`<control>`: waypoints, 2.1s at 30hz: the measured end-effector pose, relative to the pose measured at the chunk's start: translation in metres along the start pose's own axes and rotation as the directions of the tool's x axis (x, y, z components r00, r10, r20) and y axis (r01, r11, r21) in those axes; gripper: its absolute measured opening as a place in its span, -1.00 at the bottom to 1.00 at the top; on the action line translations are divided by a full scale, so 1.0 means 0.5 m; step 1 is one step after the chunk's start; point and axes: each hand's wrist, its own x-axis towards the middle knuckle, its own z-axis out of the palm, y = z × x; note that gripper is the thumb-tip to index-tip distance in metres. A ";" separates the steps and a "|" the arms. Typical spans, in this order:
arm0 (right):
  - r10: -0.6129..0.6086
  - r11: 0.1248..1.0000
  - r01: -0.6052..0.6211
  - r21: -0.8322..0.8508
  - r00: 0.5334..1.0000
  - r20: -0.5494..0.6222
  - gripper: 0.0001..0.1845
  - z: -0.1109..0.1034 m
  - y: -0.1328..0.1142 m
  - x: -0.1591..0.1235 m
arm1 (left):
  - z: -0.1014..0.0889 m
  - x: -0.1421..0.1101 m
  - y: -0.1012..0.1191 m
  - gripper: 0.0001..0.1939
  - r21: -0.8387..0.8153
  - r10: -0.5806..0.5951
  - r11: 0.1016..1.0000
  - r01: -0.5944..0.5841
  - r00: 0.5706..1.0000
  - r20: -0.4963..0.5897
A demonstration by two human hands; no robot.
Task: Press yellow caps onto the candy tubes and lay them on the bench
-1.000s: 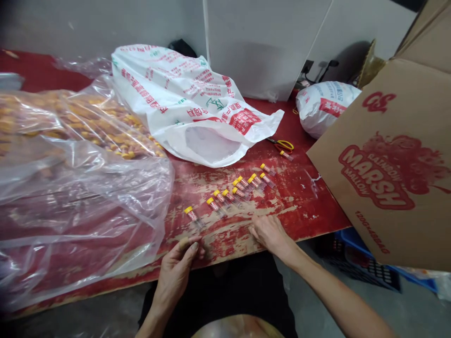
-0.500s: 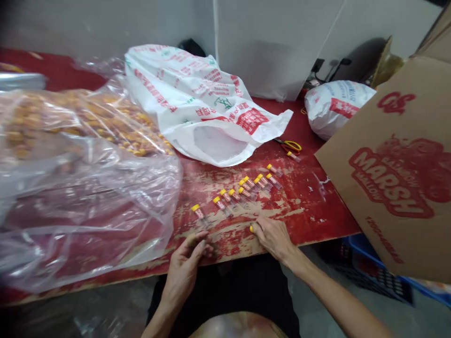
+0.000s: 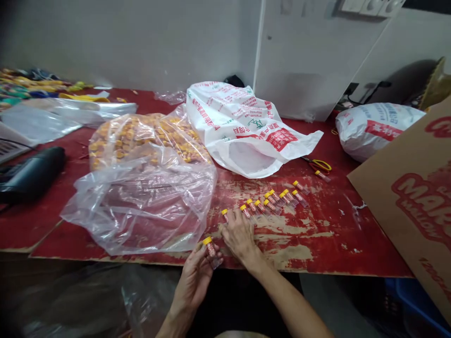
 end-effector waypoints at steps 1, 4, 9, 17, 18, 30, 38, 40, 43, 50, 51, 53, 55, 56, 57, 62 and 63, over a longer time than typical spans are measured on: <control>0.016 0.998 -0.014 -0.057 0.999 0.037 -0.74 0.010 -0.005 0.011 | -0.001 -0.002 0.001 -0.65 -0.001 -0.011 1.000 0.011 1.000 0.012; 0.022 0.995 -0.012 -0.099 0.995 0.092 -0.82 0.029 -0.007 0.014 | -0.002 -0.006 0.000 -0.67 -0.004 -0.028 1.000 0.028 0.999 0.030; -0.012 0.868 -0.095 0.488 0.977 0.213 -0.75 -0.021 0.087 -0.051 | -0.001 0.005 -0.006 -0.67 -0.007 -0.061 0.998 0.062 0.996 0.072; 0.156 0.976 -0.067 -0.209 0.882 0.445 -0.72 -0.155 0.217 -0.103 | 0.012 0.021 -0.021 -0.69 0.081 -0.143 0.988 0.132 0.980 0.139; 0.188 0.939 -0.027 -0.342 0.875 0.447 -0.74 -0.150 0.214 -0.099 | 0.013 0.022 -0.021 -0.68 0.091 -0.143 0.987 0.131 0.979 0.142; 0.270 0.851 0.010 -0.525 0.850 0.453 -0.74 -0.091 0.181 -0.079 | 0.021 0.036 -0.029 -0.66 0.101 -0.144 0.987 0.129 0.975 0.166; 0.187 0.918 -0.013 -0.397 0.896 0.402 -0.71 -0.102 0.199 -0.084 | 0.030 0.039 -0.032 -0.55 0.123 -0.135 0.986 0.115 0.977 0.163; 0.138 0.971 -0.070 -0.228 0.945 0.296 -0.64 -0.092 0.178 -0.095 | 0.030 0.028 -0.035 -0.53 0.102 -0.106 0.991 0.091 0.982 0.159; 0.108 0.956 -0.105 0.274 0.994 0.005 -0.70 -0.061 0.104 -0.122 | 0.036 0.007 -0.042 -0.53 0.052 -0.077 0.996 0.069 0.984 0.158; -0.239 0.918 0.283 0.277 0.954 -0.181 -0.74 -0.037 0.017 -0.104 | 0.038 0.000 -0.049 -0.56 -0.020 -0.052 0.998 0.054 0.994 0.096; -0.216 0.948 0.256 0.191 0.955 -0.204 -0.75 -0.039 0.031 -0.088 | 0.035 0.002 -0.047 -0.57 -0.007 -0.063 0.998 0.064 0.994 0.091; -0.117 0.993 0.114 -0.026 0.968 -0.222 -0.78 -0.035 0.061 -0.051 | 0.029 0.004 -0.042 -0.60 0.016 -0.084 0.996 0.083 0.992 0.091; -0.020 0.972 -0.024 -0.234 0.983 -0.183 -0.81 -0.022 0.080 -0.017 | 0.024 0.001 -0.039 -0.61 0.024 -0.099 0.995 0.097 0.990 0.101; 0.018 0.952 -0.063 -0.298 0.988 -0.150 -0.83 -0.012 0.084 -0.004 | 0.023 -0.001 -0.038 -0.62 0.022 -0.105 0.994 0.103 0.989 0.108; 0.043 0.937 -0.083 -0.339 0.991 -0.125 -0.84 -0.002 0.083 0.004 | 0.022 -0.003 -0.037 -0.63 0.023 -0.113 0.994 0.111 0.987 0.115; 0.043 0.984 -0.057 -0.166 0.995 -0.088 -0.86 0.008 0.081 -0.013 | 0.016 -0.005 -0.034 -0.67 0.031 -0.120 0.993 0.117 0.985 0.125; 0.035 0.999 -0.036 -0.029 0.998 -0.054 -0.84 -0.003 0.089 -0.025 | 0.015 -0.003 -0.034 -0.67 0.031 -0.121 0.993 0.118 0.984 0.127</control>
